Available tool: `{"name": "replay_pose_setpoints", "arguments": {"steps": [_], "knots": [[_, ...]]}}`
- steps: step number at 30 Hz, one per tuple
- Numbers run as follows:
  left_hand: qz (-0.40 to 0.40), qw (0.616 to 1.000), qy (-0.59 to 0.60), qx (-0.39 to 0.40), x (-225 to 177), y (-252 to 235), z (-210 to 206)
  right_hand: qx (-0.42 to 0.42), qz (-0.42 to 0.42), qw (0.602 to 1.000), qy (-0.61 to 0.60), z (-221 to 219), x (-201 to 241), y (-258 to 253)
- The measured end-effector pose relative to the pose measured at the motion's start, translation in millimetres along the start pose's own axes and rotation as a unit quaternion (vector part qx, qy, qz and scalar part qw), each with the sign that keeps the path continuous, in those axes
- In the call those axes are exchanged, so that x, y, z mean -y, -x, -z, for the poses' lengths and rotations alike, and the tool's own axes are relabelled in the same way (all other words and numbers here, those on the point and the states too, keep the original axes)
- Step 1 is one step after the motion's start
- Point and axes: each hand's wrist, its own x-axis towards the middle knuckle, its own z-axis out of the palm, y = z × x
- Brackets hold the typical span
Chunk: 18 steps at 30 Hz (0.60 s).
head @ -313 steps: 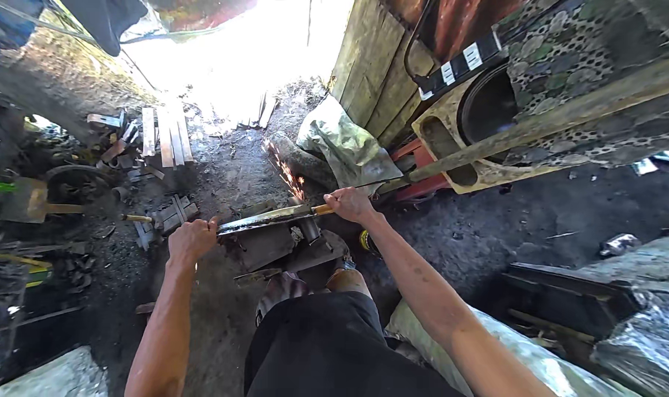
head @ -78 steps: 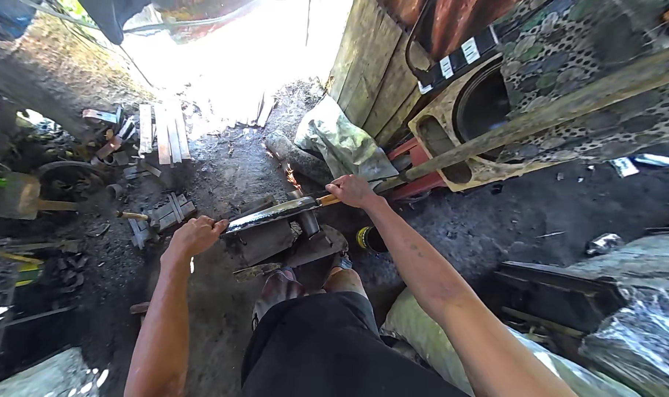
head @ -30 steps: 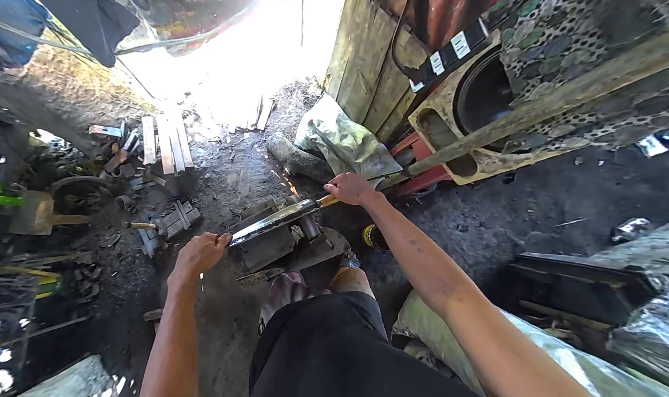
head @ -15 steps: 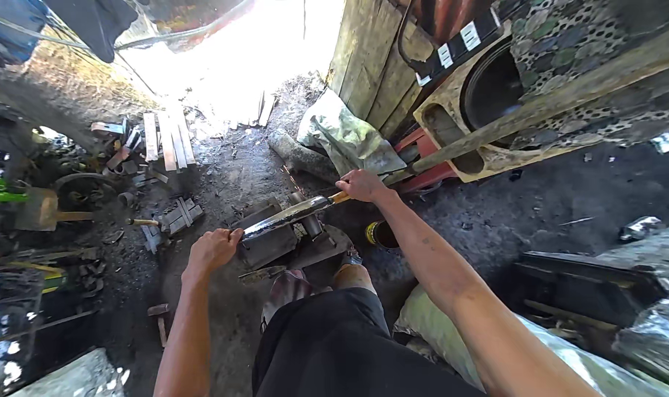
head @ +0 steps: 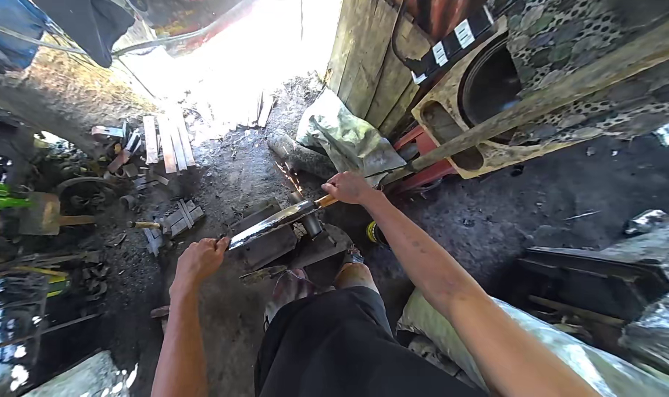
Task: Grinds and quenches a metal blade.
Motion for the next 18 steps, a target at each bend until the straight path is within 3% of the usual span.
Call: {"name": "replay_pose_setpoints", "arguments": {"steps": [14, 18], "knots": [[-0.012, 1.000, 0.013, -0.005, 9.2, 8.8, -6.8, 0.019, -0.001, 1.000, 0.007, 6.8, 10.2, -8.0], [-0.024, 0.999, 0.028, -0.013, 1.6, 8.2, -8.7, 0.012, -0.001, 1.000, -0.004, 1.9, -4.5, -17.2]]}}
